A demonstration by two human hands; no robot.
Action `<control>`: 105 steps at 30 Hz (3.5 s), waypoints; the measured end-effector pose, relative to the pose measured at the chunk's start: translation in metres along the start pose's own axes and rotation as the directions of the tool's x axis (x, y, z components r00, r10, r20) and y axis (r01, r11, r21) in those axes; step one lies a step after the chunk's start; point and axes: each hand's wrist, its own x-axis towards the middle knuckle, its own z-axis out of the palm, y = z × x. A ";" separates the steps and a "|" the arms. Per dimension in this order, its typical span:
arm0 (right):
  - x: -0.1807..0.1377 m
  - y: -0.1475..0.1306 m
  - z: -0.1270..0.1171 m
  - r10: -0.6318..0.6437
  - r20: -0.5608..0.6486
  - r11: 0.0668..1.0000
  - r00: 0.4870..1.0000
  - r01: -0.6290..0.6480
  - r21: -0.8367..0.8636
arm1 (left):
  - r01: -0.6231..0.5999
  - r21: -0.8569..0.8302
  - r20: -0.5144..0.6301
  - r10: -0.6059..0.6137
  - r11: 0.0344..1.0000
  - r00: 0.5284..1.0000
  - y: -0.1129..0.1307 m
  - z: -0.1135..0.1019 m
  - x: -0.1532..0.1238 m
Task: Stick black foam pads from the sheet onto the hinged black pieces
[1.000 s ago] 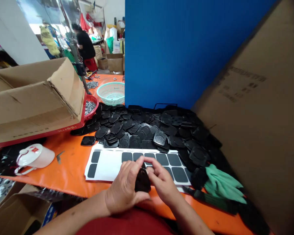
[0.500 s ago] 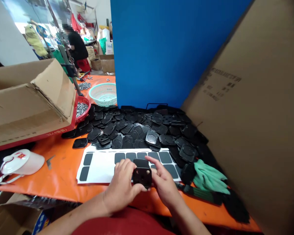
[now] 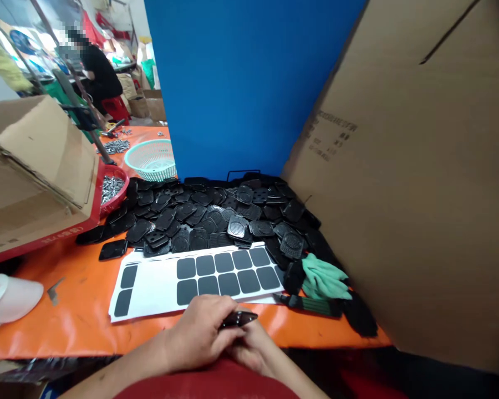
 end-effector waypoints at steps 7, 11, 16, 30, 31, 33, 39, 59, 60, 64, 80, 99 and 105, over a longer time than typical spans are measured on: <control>-0.037 -0.035 -0.114 -0.673 0.067 0.211 0.736 0.279 -0.937 | 0.424 -0.778 0.089 -0.587 0.463 0.805 -0.012 0.002 0.002; -0.051 -0.036 -0.181 -0.627 0.268 -0.319 0.732 0.073 -0.945 | 0.377 -0.908 0.178 -0.648 0.181 0.740 -0.016 0.008 0.006; -0.056 -0.013 -0.205 -0.633 0.424 -0.435 0.648 0.156 -0.887 | 0.356 -0.903 0.139 -0.620 0.241 0.772 -0.010 0.006 0.009; -0.052 -0.066 -0.038 -0.688 0.369 0.164 0.625 0.629 -0.760 | -0.035 0.532 -0.325 0.243 0.846 0.914 0.000 -0.010 0.011; -0.050 -0.066 -0.033 -0.694 0.363 0.175 0.622 0.634 -0.754 | -0.039 0.570 -0.319 0.264 0.821 0.910 -0.001 -0.010 0.011; -0.047 -0.066 -0.029 -0.691 0.348 0.200 0.634 0.629 -0.751 | -0.044 0.622 -0.311 0.298 0.781 0.903 0.000 -0.010 0.011; -0.045 -0.066 -0.030 -0.670 0.318 0.247 0.671 0.606 -0.756 | -0.038 0.672 -0.315 0.332 0.740 0.889 -0.003 -0.007 0.010; -0.039 -0.056 -0.063 -0.591 -0.002 0.456 0.807 0.331 -0.826 | -0.101 0.208 -0.364 0.172 0.973 0.915 0.000 0.004 0.001; -0.041 -0.054 -0.069 -0.605 0.043 0.410 0.795 0.358 -0.839 | 0.002 0.014 -0.381 0.004 1.000 0.925 0.000 0.004 0.002; -0.051 -0.046 -0.091 -0.524 0.378 0.129 0.763 0.510 -0.850 | 0.305 -0.547 -0.221 -0.486 0.780 0.846 0.002 0.009 0.004; -0.039 -0.029 -0.070 -0.521 0.307 0.407 0.797 0.548 -0.731 | 0.019 -0.997 -0.039 -0.653 0.081 0.756 0.003 0.011 0.013; 0.034 -0.046 -0.010 -0.349 -0.104 0.734 0.932 0.202 -0.649 | 0.376 -0.737 -0.304 -0.773 0.562 0.558 -0.031 -0.007 -0.030; 0.059 -0.066 -0.013 -0.368 0.018 0.678 0.930 0.282 -0.678 | 0.495 -0.477 -0.450 -0.685 0.726 0.573 -0.051 -0.019 -0.043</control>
